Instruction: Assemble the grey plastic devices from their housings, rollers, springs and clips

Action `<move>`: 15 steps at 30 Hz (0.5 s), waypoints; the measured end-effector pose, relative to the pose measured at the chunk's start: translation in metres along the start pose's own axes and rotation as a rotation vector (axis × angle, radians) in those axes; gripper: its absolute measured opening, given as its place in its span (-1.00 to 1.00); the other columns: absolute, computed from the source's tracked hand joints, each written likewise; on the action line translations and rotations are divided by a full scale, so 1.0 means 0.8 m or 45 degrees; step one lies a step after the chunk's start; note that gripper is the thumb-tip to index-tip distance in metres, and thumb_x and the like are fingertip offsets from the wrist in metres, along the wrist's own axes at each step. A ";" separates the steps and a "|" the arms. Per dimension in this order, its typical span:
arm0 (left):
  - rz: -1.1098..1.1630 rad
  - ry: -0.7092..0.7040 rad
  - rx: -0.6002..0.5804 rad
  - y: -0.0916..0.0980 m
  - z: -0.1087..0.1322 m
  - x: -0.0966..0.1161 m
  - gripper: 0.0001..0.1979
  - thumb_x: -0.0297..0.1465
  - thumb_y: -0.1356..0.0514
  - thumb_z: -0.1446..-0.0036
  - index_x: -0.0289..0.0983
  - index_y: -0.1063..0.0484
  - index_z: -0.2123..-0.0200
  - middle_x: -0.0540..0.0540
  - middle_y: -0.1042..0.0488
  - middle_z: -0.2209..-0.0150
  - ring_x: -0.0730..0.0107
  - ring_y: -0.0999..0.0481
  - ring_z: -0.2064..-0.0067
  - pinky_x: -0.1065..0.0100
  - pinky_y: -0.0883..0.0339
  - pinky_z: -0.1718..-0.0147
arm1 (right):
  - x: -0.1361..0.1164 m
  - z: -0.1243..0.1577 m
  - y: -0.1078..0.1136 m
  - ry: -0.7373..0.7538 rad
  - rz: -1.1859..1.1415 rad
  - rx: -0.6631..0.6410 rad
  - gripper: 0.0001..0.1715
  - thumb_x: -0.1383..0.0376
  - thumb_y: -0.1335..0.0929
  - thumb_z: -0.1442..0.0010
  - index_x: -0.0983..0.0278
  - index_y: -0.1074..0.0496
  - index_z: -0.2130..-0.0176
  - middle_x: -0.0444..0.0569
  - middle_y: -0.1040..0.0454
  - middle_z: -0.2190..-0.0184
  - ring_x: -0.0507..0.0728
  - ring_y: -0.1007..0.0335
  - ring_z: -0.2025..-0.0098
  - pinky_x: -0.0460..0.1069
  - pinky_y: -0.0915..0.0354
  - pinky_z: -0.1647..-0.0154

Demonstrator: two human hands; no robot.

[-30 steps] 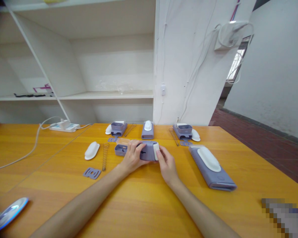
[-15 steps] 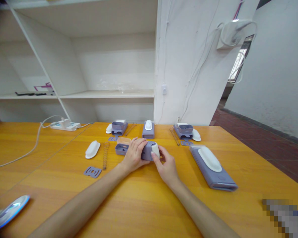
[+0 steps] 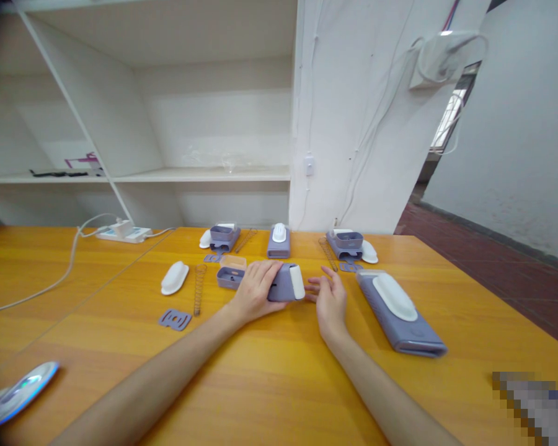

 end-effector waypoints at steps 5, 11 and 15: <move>-0.055 -0.012 -0.220 -0.009 -0.013 0.014 -0.25 -0.13 -0.18 0.01 -0.34 -0.05 -0.20 -0.32 -0.31 -0.06 -0.01 -0.29 -0.07 0.03 -0.13 0.00 | -0.030 0.003 0.015 0.408 0.321 0.241 -0.49 0.11 -0.24 -0.14 0.26 -0.25 -0.05 0.07 -0.38 0.11 0.21 -0.32 0.06 0.14 -0.24 0.03; -0.016 0.019 -0.336 -0.026 -0.026 -0.003 -0.24 -0.02 -0.24 0.11 -0.28 -0.16 -0.11 -0.27 -0.38 0.02 0.03 -0.36 0.01 0.09 -0.22 0.08 | -0.034 0.001 0.016 0.538 0.429 0.211 -0.51 0.13 -0.22 -0.17 0.26 -0.26 -0.05 0.06 -0.34 0.10 0.19 -0.26 0.05 0.10 -0.15 -0.02; 0.045 0.088 -0.448 -0.047 -0.030 -0.023 -0.28 0.07 -0.22 0.16 -0.24 -0.28 -0.01 -0.21 -0.44 0.12 0.06 -0.45 0.13 0.17 -0.31 0.21 | -0.029 -0.003 0.016 0.513 0.449 0.201 -0.53 0.13 -0.21 -0.18 0.26 -0.27 -0.04 0.07 -0.34 0.11 0.19 -0.27 0.07 0.10 -0.14 -0.02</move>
Point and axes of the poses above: each hand's wrist, its own z-axis away from the middle knuckle, its own y-axis out of the back of the hand, x = y × z, the point moved 7 cm from there along -z, towards the middle knuckle
